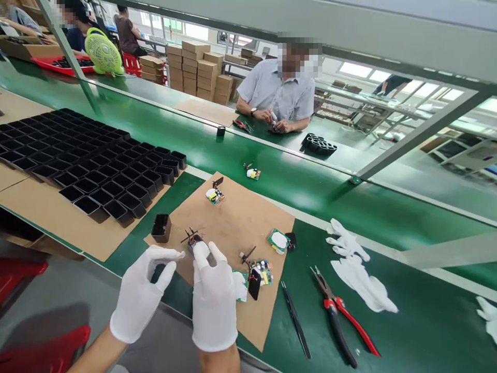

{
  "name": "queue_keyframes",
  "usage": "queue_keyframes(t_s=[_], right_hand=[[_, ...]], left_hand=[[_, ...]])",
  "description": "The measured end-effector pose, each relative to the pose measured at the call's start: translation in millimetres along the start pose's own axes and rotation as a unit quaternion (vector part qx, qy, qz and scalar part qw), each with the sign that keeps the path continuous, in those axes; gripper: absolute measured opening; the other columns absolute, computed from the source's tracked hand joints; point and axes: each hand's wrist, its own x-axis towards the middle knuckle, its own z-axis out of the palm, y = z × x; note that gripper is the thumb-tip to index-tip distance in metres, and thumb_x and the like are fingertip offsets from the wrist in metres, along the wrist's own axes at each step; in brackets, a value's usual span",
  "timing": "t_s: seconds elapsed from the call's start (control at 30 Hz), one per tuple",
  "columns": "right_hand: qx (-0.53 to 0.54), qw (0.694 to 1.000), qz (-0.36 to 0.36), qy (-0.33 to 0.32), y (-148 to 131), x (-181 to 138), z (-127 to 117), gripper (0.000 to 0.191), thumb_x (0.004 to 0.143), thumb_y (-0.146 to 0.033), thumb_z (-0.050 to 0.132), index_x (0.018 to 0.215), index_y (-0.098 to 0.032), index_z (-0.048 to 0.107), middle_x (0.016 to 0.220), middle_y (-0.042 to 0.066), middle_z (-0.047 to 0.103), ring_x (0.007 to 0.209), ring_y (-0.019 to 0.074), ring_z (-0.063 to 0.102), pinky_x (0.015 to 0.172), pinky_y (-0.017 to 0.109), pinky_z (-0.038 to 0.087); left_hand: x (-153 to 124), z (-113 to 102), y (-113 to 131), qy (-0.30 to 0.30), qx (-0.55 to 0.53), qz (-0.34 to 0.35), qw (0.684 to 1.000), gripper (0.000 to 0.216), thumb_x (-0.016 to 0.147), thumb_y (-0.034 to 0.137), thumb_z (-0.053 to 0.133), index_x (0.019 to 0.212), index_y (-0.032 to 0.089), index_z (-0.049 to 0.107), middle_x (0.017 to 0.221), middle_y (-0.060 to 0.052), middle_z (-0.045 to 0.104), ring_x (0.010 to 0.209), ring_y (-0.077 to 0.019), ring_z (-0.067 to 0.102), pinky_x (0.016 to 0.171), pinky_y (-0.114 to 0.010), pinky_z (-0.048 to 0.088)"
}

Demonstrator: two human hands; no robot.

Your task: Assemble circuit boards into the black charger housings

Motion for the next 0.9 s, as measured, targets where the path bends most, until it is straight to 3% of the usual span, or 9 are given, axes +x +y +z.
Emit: queue_keyframes(t_s=[0.2,0.33,0.4,0.47,0.6,0.73,0.83,0.9], right_hand=[[-0.008,0.999,-0.033,0.005,-6,15,-10,0.029,0.109,-0.025,0.053,0.128,-0.030,0.075,0.116,0.006,0.074,0.095,0.0153,0.078,0.078,0.025,0.059],[-0.047,0.996,-0.015,0.077,-22,19,-28,0.030,0.106,-0.024,0.061,0.133,-0.031,0.073,0.123,0.007,0.073,0.103,0.0189,0.075,0.083,0.028,0.059],[-0.040,0.996,-0.007,0.079,-25,16,-24,0.030,0.105,-0.025,0.062,0.132,-0.032,0.073,0.120,0.008,0.074,0.100,0.0199,0.075,0.079,0.029,0.060],[-0.014,0.999,-0.010,0.041,-24,10,-11,0.028,0.107,-0.027,0.057,0.130,-0.029,0.074,0.112,0.009,0.074,0.096,0.0213,0.076,0.076,0.031,0.062],[0.009,1.000,-0.014,0.016,-16,-2,13,0.029,0.109,-0.026,0.054,0.130,-0.026,0.073,0.107,0.010,0.073,0.099,0.0225,0.077,0.080,0.034,0.064],[0.015,1.000,-0.014,0.020,-14,-2,9,0.030,0.107,-0.025,0.059,0.135,-0.027,0.069,0.112,0.009,0.075,0.100,0.0225,0.077,0.083,0.035,0.061],[0.010,0.999,0.009,0.031,-15,-1,3,0.045,0.108,-0.033,0.060,0.151,-0.021,0.055,0.103,0.008,0.077,0.091,0.0231,0.077,0.080,0.037,0.060],[0.010,1.000,0.017,0.022,-15,-1,4,0.047,0.109,-0.036,0.059,0.152,-0.018,0.054,0.102,0.008,0.077,0.089,0.0230,0.077,0.077,0.037,0.059]], left_hand=[[3,-3,-8,0.065,-0.036,-0.006,0.997,0.010,0.100,0.029,0.065,0.107,0.026,0.071,0.099,-0.001,0.078,0.087,-0.0175,0.075,0.082,-0.031,0.062],[3,-6,-8,0.077,-0.055,-0.026,0.995,0.011,0.103,0.030,0.062,0.109,0.025,0.070,0.102,-0.002,0.078,0.093,-0.0186,0.076,0.085,-0.032,0.061],[4,-7,-7,0.075,-0.061,-0.039,0.995,0.012,0.105,0.030,0.060,0.110,0.025,0.070,0.104,-0.002,0.078,0.096,-0.0194,0.076,0.088,-0.033,0.060],[5,-8,-7,0.076,-0.063,-0.051,0.994,0.015,0.106,0.032,0.058,0.111,0.024,0.069,0.105,-0.003,0.078,0.099,-0.0201,0.076,0.090,-0.034,0.060],[5,-8,-9,0.078,-0.060,-0.061,0.993,0.017,0.107,0.036,0.057,0.111,0.024,0.069,0.106,-0.004,0.078,0.100,-0.0217,0.076,0.092,-0.035,0.059],[5,-7,-8,0.076,-0.054,-0.057,0.994,0.015,0.107,0.033,0.057,0.110,0.025,0.069,0.104,-0.002,0.078,0.099,-0.0203,0.075,0.092,-0.034,0.058],[5,-7,-7,0.076,-0.047,-0.050,0.995,0.012,0.106,0.031,0.059,0.109,0.026,0.069,0.103,-0.001,0.078,0.097,-0.0192,0.075,0.091,-0.033,0.058],[5,-7,-6,0.076,-0.042,-0.047,0.995,0.011,0.105,0.030,0.060,0.109,0.026,0.069,0.103,-0.001,0.077,0.097,-0.0187,0.075,0.091,-0.032,0.058]])
